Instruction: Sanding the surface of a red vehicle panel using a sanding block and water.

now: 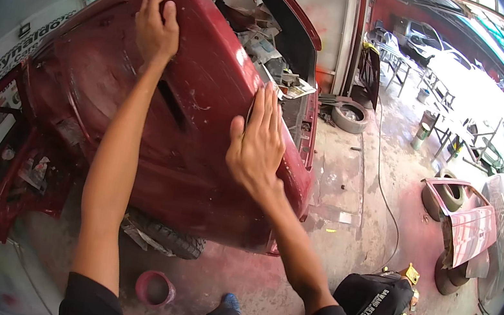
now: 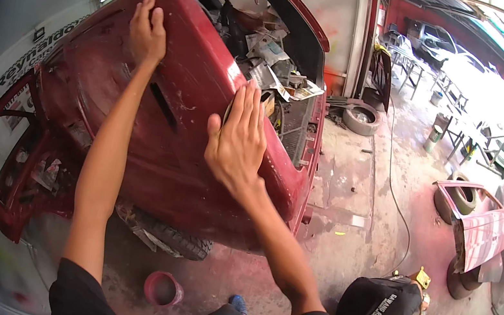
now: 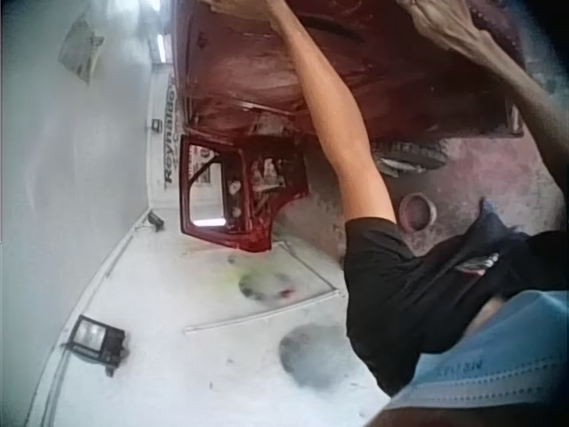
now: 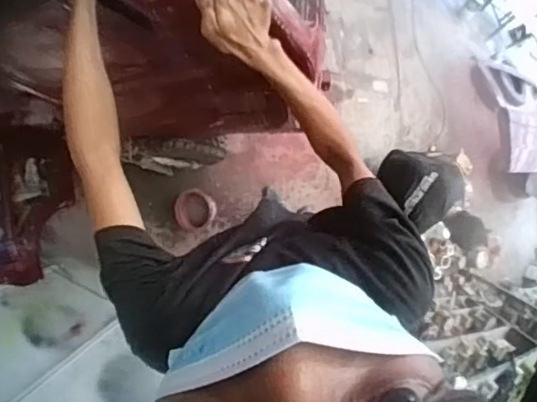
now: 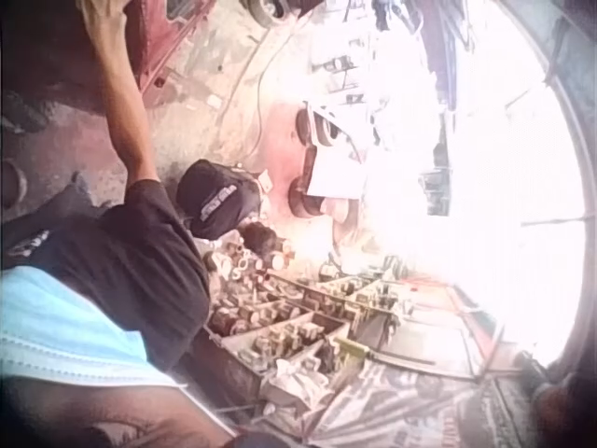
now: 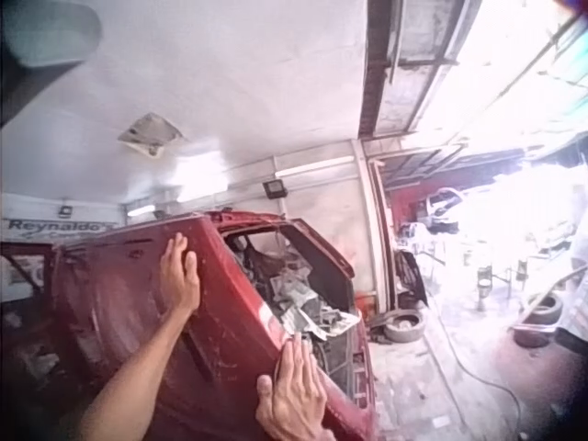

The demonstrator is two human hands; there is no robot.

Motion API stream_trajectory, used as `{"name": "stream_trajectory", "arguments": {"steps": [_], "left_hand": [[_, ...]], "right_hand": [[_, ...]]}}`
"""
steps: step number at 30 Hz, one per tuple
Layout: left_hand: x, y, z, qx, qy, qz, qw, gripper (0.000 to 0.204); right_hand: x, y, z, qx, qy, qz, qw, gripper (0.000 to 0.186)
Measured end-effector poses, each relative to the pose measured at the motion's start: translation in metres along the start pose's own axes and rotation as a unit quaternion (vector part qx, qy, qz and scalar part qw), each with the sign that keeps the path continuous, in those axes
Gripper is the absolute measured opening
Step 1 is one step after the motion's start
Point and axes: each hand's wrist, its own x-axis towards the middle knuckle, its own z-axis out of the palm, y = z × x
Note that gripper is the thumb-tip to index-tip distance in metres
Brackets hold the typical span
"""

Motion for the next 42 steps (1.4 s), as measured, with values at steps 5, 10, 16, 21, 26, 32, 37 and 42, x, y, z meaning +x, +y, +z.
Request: {"name": "stream_trajectory", "arguments": {"steps": [5, 10, 16, 21, 26, 32, 37, 42], "left_hand": [[-0.01, 0.011, -0.034, -0.106, -0.072, -0.064, 0.99, 0.03], [-0.055, 0.154, -0.102, -0.385, -0.314, -0.009, 0.868, 0.027], [-0.04, 0.152, -0.114, -0.488, -0.53, -0.13, 0.681, 0.048], [-0.034, 0.17, -0.12, -0.482, -0.653, -0.265, 0.52, 0.059], [-0.037, 0.174, -0.107, -0.421, -0.62, -0.135, 0.648, 0.049], [0.043, 0.137, -0.077, -0.132, -0.519, -0.1, 0.838, 0.029], [0.114, 0.046, -0.066, 0.244, -0.289, 0.161, 0.912, 0.027], [0.036, 0.071, -0.069, 0.138, -0.316, 0.315, 0.884, 0.033]], "right_hand": [[0.023, 0.004, -0.026, 0.22, -0.073, 0.049, 0.972, 0.046], [0.007, -0.005, -0.049, 0.298, 0.005, 0.067, 0.952, 0.04], [0.008, -0.031, -0.059, 0.443, -0.071, 0.112, 0.887, 0.053], [0.009, -0.006, -0.064, 0.548, -0.172, 0.229, 0.786, 0.06], [0.021, 0.001, -0.072, 0.591, -0.154, 0.176, 0.772, 0.03], [0.019, 0.049, -0.061, 0.378, -0.04, 0.09, 0.921, 0.067], [-0.033, 0.043, -0.045, 0.204, -0.139, 0.052, 0.968, 0.089], [-0.05, 0.06, -0.05, 0.169, -0.183, 0.089, 0.964, 0.098]]}}
